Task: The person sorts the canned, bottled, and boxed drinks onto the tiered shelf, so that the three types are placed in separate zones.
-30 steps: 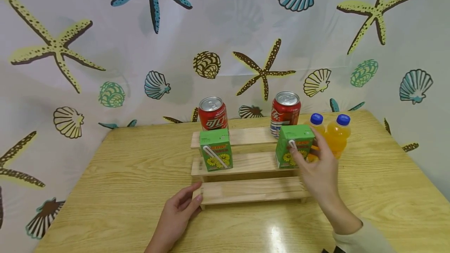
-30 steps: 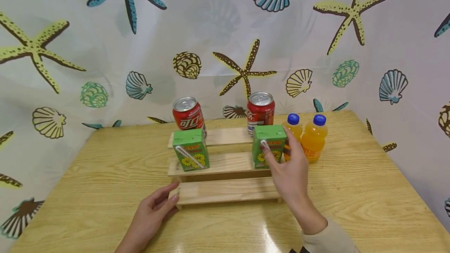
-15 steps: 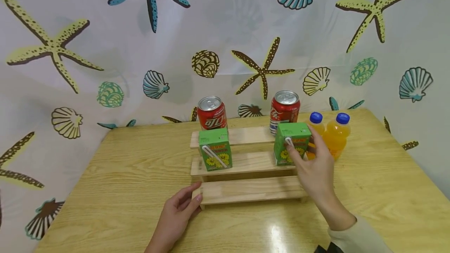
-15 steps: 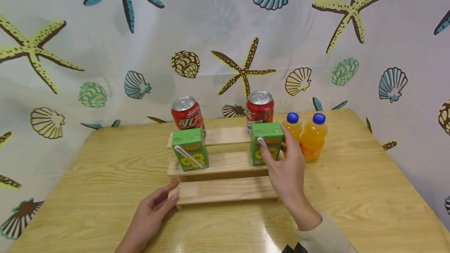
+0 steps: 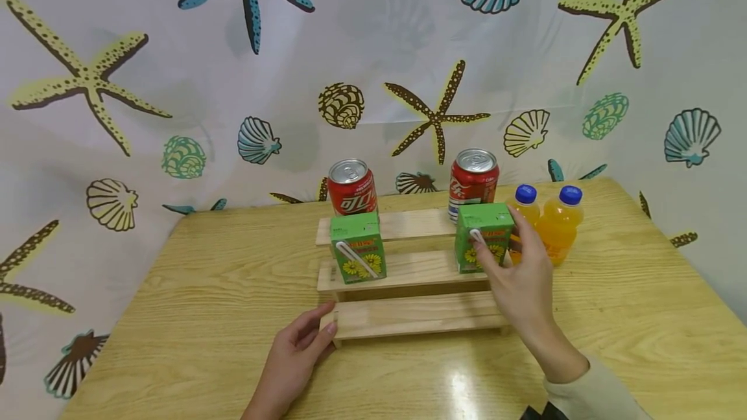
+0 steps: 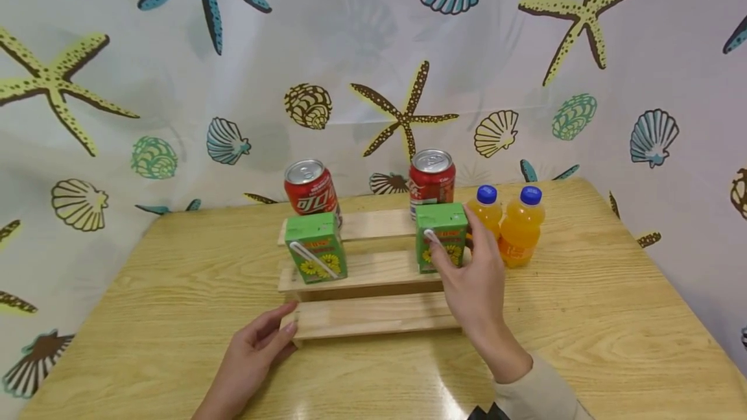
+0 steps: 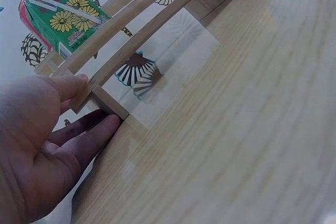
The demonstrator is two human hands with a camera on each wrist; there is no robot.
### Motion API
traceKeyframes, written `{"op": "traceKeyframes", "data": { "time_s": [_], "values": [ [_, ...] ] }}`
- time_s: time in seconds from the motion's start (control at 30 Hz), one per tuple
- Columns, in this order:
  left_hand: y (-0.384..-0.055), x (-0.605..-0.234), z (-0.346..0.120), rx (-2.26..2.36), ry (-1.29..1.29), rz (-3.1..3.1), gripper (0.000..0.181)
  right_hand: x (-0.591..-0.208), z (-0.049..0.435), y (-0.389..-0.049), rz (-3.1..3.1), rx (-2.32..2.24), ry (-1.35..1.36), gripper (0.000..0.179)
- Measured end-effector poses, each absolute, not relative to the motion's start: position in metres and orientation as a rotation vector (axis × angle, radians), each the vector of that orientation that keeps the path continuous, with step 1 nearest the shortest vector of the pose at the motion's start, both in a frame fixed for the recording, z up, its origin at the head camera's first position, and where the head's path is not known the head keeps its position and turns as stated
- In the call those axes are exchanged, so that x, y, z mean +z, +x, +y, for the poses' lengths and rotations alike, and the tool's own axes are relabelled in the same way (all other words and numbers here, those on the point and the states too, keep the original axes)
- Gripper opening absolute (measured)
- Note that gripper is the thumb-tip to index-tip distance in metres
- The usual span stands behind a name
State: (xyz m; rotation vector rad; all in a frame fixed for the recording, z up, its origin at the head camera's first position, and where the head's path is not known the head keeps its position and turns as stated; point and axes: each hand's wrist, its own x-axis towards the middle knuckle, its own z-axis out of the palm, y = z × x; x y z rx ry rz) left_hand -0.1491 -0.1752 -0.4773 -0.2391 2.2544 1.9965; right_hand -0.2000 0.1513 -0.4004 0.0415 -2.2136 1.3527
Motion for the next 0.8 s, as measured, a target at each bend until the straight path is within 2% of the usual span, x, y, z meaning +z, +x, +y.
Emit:
{"op": "traceKeyframes", "data": {
  "time_s": [0.43,0.8],
  "values": [
    [-0.149,-0.479,-0.177,1.989,-0.243,2.255,0.05,-0.383,0.164,-0.197,-2.436,1.37,0.012,0.072],
    [-0.15,-0.48,-0.177,1.964,-0.223,2.285,0.05,-0.366,0.187,-0.196,-2.584,1.509,0.102,0.078]
  ]
}}
